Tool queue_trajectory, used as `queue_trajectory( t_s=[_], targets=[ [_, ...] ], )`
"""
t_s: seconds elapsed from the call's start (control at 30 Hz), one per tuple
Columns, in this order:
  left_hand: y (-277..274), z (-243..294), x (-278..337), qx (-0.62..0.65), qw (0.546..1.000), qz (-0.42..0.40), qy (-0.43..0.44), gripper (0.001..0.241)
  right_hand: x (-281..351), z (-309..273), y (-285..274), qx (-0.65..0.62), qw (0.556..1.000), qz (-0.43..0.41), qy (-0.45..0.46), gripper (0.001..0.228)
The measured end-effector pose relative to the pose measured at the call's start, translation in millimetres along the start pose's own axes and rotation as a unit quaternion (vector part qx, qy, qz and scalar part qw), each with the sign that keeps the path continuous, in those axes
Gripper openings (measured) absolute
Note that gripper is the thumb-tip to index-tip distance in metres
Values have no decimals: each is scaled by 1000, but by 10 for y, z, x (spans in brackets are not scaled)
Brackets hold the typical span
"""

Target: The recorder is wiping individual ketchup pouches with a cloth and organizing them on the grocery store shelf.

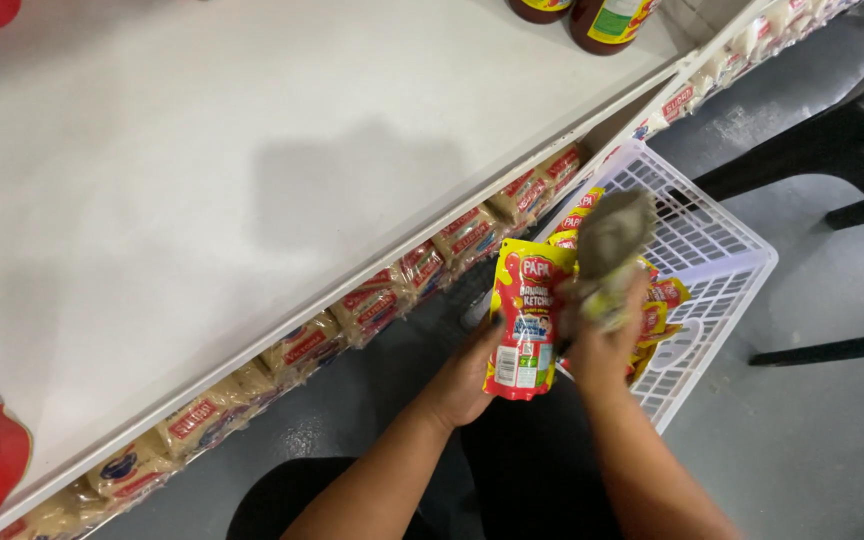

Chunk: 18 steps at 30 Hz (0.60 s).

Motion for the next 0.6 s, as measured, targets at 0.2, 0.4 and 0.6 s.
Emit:
queue_trajectory(
  t_s=[0.2, 0.4, 0.6],
  targets=[
    [-111, 94, -17, -9, 999, -12, -35, 69, 412, -1118, 904, 76, 899, -377, -207, 75],
    [-270, 77, 18, -17, 996, -20, -89, 73, 201, -730, 868, 136, 917, -334, -169, 52],
    [-212, 180, 48, -44, 991, 26, -120, 87, 9, -721, 862, 112, 952, -271, -82, 54]
  ],
)
Point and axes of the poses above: each hand's wrist, its own x-axis away from the middle knuckle, its own y-axis out of the palm, z = x × y, the point moved 8 cm from there along -x, towards the middle knuckle, and after that the axes turned 10 degrees about -y, right-handed, at the moved point
